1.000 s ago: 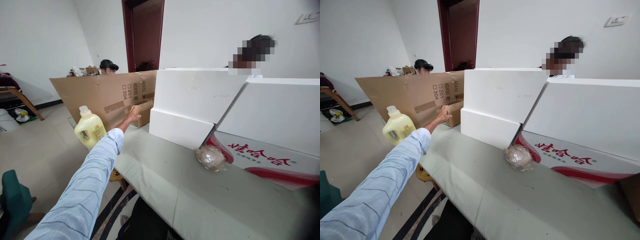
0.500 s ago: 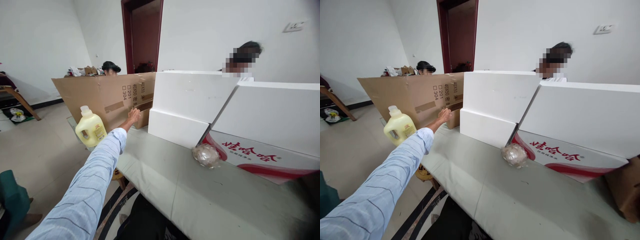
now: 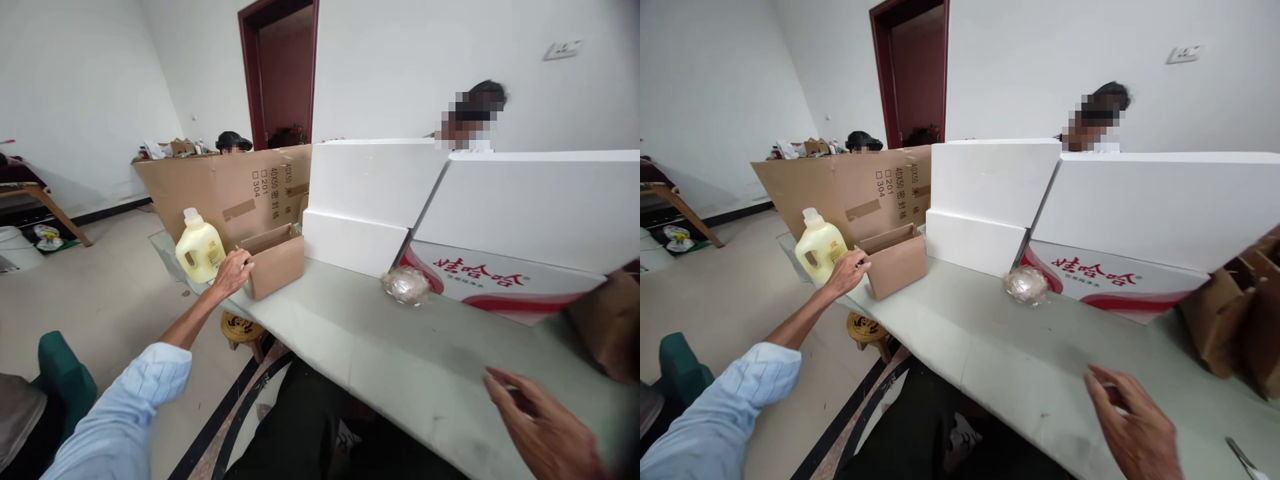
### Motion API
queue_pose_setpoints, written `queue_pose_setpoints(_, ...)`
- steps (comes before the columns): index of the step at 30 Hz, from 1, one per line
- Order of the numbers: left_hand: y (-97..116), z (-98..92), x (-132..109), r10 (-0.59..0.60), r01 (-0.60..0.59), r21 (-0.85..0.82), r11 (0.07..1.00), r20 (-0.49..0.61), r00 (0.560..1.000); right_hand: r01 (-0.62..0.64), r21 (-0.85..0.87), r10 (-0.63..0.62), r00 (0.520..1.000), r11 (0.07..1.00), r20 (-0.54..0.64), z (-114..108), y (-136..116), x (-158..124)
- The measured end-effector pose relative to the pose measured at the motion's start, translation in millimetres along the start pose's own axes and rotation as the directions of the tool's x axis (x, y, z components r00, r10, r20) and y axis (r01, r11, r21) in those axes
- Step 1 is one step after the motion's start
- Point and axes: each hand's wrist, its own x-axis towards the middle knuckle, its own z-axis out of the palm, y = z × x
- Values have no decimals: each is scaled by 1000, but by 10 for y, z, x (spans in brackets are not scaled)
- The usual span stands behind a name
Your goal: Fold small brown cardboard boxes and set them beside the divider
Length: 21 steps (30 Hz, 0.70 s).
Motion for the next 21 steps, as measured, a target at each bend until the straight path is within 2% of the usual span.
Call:
queue_pose_setpoints(2, 155, -56, -317, 99, -98, -68, 993, 1, 995, -4, 134, -9, 995, 991, 99, 161, -215, -64)
queue_pose_setpoints(5, 430, -70, -695, 252, -248, -179, 952, 3, 968, 2, 248, -63, 969, 969, 238, 394, -558, -162)
queue_pose_setpoints(8, 674, -55, -954, 396, -384, -345, 856, -39, 917, 14, 323, -131, 931, 946, 342, 601, -783, -260)
queue_pose_setpoints(10, 784, -69, -1043, 439, -412, -470, 781, -57, 897, -7, 380, -162, 898, 925, 410, 693, -858, -317)
queue_pose_setpoints(12, 846, -105, -1050, 447, -367, -585, 723, -9, 895, -42, 445, -194, 860, 895, 472, 730, -902, -361)
queue_pose_setpoints(16, 902, -133, -870, 387, -136, -744, 654, 173, 906, -172, 540, -204, 799, 824, 566, 659, -964, -418)
queue_pose_setpoints(18, 931, -74, -758, 337, -61, -761, 645, 212, 917, -281, 549, -138, 788, 787, 601, 591, -983, -434)
queue_pose_setpoints(21, 986, 47, -684, 269, -24, -760, 650, 200, 942, -453, 502, 31, 765, 737, 644, 485, -984, -453)
